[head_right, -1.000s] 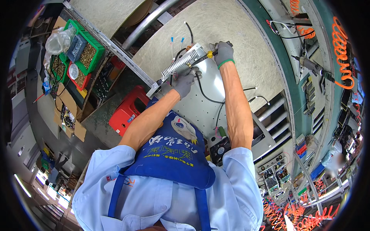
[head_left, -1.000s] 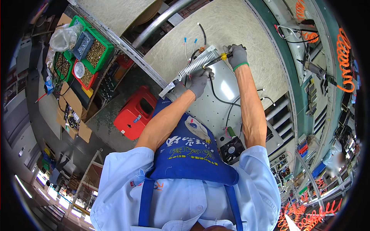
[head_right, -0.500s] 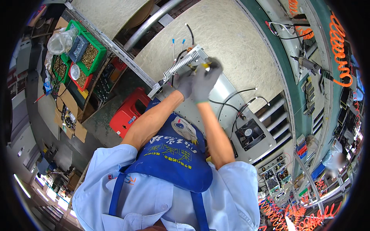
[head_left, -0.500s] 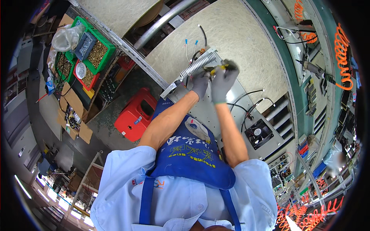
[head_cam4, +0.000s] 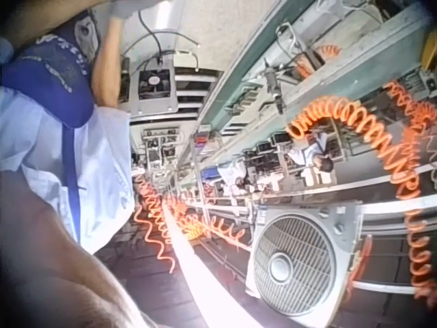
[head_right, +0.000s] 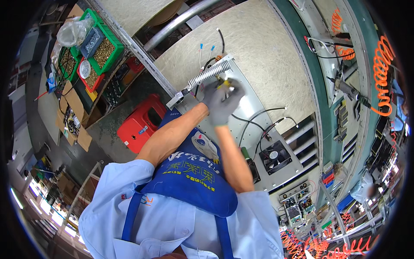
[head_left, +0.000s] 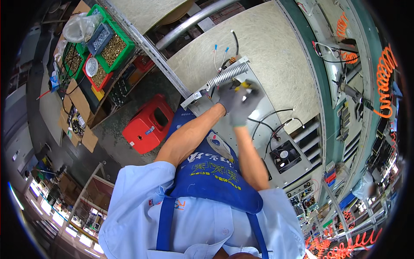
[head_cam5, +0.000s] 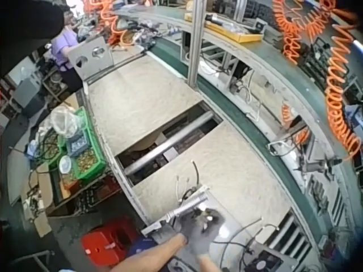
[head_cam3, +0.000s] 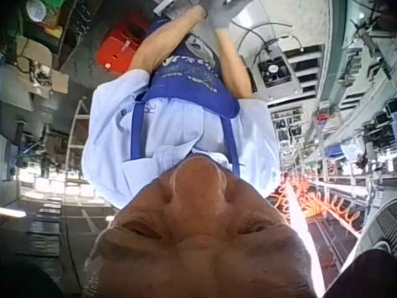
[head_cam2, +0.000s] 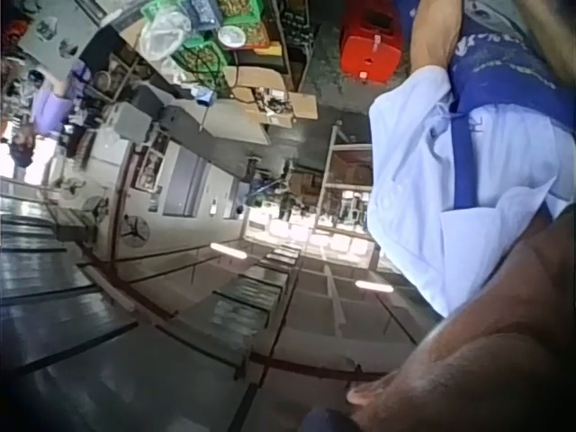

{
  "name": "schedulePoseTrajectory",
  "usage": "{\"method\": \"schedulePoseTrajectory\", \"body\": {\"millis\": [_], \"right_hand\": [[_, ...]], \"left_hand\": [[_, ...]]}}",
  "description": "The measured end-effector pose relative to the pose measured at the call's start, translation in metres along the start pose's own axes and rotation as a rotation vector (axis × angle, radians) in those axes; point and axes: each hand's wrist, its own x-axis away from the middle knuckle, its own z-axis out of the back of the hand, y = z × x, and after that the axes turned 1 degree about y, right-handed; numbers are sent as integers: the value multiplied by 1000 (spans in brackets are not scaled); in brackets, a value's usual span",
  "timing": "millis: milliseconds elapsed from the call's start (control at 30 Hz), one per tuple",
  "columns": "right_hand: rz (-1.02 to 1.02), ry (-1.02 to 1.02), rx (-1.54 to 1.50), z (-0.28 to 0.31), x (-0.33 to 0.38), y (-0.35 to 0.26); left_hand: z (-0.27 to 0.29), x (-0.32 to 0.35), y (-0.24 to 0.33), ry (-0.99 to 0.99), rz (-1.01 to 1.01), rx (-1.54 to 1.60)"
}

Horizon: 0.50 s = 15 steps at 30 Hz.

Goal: Assembling and securing components onto an electronic housing unit using an electric screwdriver.

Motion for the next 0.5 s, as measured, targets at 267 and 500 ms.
{"method": "schedulePoseTrajectory", "body": {"millis": [267, 500], "right_hand": [[-642, 173, -424, 4, -126, 48], [-326, 119, -239, 2, -73, 23]], "left_hand": [[-23, 2, 16, 114, 213, 35], [-17, 4, 12, 173, 202, 9]]}}
